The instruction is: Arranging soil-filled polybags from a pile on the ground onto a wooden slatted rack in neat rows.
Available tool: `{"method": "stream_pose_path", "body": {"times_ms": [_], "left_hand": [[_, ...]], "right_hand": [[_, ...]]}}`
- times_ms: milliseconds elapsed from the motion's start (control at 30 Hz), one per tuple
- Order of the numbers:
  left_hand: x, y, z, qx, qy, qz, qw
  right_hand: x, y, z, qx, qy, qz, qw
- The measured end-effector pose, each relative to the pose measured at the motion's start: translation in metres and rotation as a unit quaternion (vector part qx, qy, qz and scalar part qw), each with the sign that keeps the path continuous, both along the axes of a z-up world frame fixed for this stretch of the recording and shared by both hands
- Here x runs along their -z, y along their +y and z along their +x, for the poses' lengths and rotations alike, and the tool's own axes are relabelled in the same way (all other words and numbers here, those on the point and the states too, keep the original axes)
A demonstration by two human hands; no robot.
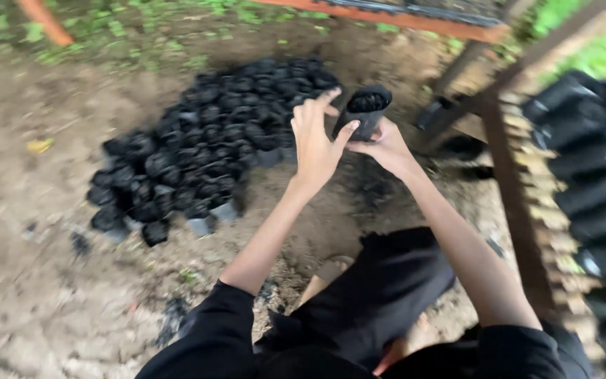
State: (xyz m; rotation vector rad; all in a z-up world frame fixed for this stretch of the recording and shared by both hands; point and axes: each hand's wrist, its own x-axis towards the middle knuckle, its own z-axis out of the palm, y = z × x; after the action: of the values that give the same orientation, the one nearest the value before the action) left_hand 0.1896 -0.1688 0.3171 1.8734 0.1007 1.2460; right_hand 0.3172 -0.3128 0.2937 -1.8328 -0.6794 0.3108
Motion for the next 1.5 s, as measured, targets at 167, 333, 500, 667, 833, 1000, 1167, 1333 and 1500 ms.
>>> {"method": "stream_pose_path", "body": {"times_ms": [167, 333, 500, 667, 833, 1000, 1167, 1333, 1500], "left_hand": [[-0.02, -0.068, 0.054, 0.209, -0.008, -0.033, 0.977], [-0.012, -0.132, 0.106, 0.388, 0.105, 0.02, 0.915], [-0.022, -0.194, 0.118, 0.523, 0.123, 0.052, 0.842], [-0.022, -0.261, 0.108, 0.594, 0.135, 0.065, 0.79], [-0.026, -0.33, 0.098, 0.643, 0.144, 0.055, 0.75], [-0.049, -0.401, 0.065, 0.709, 0.12, 0.065, 0.692], [-0.074, -0.476, 0.016, 0.76, 0.085, 0.1, 0.637], [-0.089, -0.555, -0.029, 0.733, -0.043, 0.198, 0.65], [-0.086, -0.624, -0.086, 0.739, -0.049, 0.229, 0.632]], "right_hand": [[-0.049, -0.097, 0.004, 0.087, -0.029, 0.03, 0.995], [-0.077, -0.179, -0.01, 0.148, -0.023, -0.012, 0.989], [-0.075, -0.246, -0.038, 0.192, 0.0, 0.006, 0.981], [-0.061, -0.319, -0.069, 0.233, 0.022, 0.012, 0.972], [-0.09, -0.375, -0.117, 0.245, -0.003, 0.001, 0.969], [-0.089, -0.441, -0.175, 0.301, -0.027, 0.017, 0.953], [-0.088, -0.504, -0.247, 0.374, -0.077, 0.025, 0.924], [-0.137, -0.529, -0.327, 0.472, -0.105, -0.024, 0.875], [-0.133, -0.567, -0.392, 0.51, -0.131, 0.012, 0.85]]}}
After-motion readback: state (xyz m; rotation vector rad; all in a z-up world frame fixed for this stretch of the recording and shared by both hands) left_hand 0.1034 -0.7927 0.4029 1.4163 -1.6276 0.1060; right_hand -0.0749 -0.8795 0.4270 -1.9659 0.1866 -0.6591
